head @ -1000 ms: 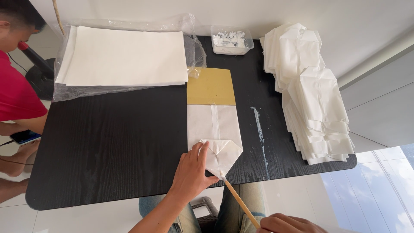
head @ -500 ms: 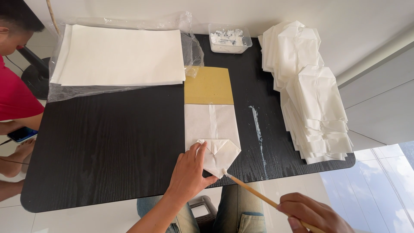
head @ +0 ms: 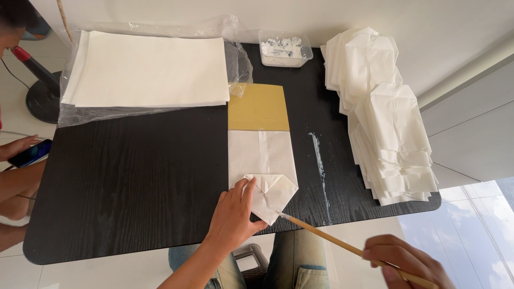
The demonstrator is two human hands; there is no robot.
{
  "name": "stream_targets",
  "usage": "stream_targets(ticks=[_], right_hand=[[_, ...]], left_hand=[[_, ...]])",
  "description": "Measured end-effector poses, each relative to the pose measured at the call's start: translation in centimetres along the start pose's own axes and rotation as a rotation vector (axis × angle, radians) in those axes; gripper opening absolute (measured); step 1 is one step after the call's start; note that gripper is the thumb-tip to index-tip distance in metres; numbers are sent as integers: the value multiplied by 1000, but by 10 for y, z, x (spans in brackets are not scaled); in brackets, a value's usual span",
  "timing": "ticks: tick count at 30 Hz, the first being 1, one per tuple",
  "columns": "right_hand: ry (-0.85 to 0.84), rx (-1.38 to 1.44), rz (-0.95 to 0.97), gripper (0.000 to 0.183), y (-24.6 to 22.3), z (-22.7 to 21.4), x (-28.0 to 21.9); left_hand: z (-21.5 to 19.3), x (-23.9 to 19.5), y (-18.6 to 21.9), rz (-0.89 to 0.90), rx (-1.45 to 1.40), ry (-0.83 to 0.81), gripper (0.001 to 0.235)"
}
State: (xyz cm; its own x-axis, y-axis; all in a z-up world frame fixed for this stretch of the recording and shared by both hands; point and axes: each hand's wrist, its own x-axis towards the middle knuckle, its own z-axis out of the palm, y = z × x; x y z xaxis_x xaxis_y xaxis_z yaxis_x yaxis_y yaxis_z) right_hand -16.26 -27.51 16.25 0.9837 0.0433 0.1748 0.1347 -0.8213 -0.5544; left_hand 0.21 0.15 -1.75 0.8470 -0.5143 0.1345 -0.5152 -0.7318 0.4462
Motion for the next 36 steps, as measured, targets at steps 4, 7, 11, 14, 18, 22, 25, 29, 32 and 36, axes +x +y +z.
stream_targets(ticks=[4,7,11,14,18,22,25,29,32,36], right_hand=[[-138,109,43,26,23,9,8],[-145,177,45,26,22,5,12],[-42,245,-25,40,23,-3,15],[108,245,-30,38,19,-3,20],[43,252,-32,36,31,3,34],[-60,379,-29,35,30,7,45],[-57,368,16,38,37,6,44],[41,461,-44,36,35,2,46],[112,517,-19,35,49,-4,37],[233,482,-21,30,44,3,42]], left_hand=[[0,-1,0,12,23,30,110],[-2,-1,0,19,17,26,110],[0,-1,-1,31,-2,18,115],[1,-1,-1,30,-3,24,115],[-1,0,0,27,-5,18,115],[0,-1,-1,7,-15,6,109],[0,-1,0,27,-19,13,115],[2,0,-1,20,6,-12,117],[2,0,-1,19,5,-14,117],[1,0,0,26,2,1,116]])
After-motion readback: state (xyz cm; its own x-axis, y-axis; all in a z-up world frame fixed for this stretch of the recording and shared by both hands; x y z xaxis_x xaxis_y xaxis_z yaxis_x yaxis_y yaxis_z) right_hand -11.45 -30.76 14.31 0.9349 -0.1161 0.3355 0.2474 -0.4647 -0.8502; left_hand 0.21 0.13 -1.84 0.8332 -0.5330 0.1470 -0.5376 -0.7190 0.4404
